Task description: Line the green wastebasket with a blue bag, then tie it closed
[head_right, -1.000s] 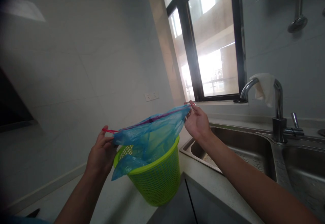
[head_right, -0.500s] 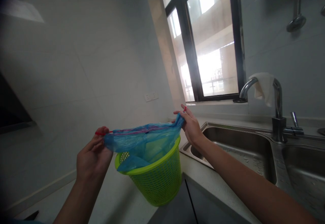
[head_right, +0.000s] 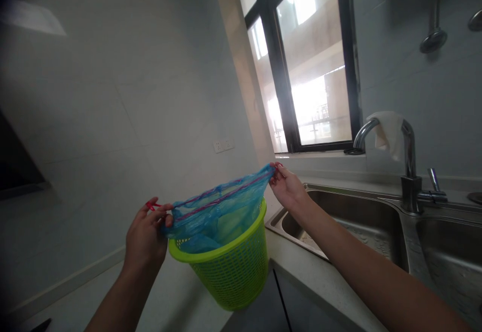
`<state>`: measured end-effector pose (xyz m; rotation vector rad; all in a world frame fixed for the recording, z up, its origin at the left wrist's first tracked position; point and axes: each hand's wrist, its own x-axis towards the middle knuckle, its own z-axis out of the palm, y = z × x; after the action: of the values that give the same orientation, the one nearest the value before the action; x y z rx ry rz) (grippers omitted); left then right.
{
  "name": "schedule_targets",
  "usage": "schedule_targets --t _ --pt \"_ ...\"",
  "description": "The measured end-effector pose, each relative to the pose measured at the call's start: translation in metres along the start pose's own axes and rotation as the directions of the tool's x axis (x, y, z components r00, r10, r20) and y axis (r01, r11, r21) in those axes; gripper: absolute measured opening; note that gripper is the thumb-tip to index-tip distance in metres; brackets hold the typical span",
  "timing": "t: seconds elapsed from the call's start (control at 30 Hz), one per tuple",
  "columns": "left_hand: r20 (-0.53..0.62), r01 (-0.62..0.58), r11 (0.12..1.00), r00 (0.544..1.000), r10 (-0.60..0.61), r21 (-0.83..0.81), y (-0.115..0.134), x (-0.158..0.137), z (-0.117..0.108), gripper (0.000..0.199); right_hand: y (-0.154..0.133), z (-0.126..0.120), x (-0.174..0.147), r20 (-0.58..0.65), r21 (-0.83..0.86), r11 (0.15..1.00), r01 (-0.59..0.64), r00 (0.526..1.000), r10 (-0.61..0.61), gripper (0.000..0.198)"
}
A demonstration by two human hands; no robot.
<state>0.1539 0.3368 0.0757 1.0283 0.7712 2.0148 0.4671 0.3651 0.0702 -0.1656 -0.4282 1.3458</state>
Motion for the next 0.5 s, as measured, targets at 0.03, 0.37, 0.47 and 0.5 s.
schedule_targets --t 0.03,0.37,0.47,0.5 --pt "-0.011 0.023 1.0 1.0 -0.024 -0.012 -0.001 0.001 0.0 0.051 0.002 0.0 -0.001 0.021 -0.016 1.0 -0.003 1.0 0.003 0.011" --pt "-0.054 0.125 0.915 0.986 -0.157 -0.383 0.007 0.02 -0.007 0.037 0.016 0.0 -0.016 0.143 -0.568 0.82 0.067 0.99 0.018 0.046" --pt "0.021 0.118 0.915 0.993 -0.119 -0.385 0.011 0.018 -0.008 0.039 0.019 -0.001 -0.015 0.148 -0.526 0.845 0.094 0.989 -0.018 0.046" --pt "0.042 0.112 0.928 0.994 -0.104 -0.356 0.012 0.016 -0.007 0.041 0.018 -0.001 -0.013 0.156 -0.475 0.872 0.117 0.987 -0.047 0.043"
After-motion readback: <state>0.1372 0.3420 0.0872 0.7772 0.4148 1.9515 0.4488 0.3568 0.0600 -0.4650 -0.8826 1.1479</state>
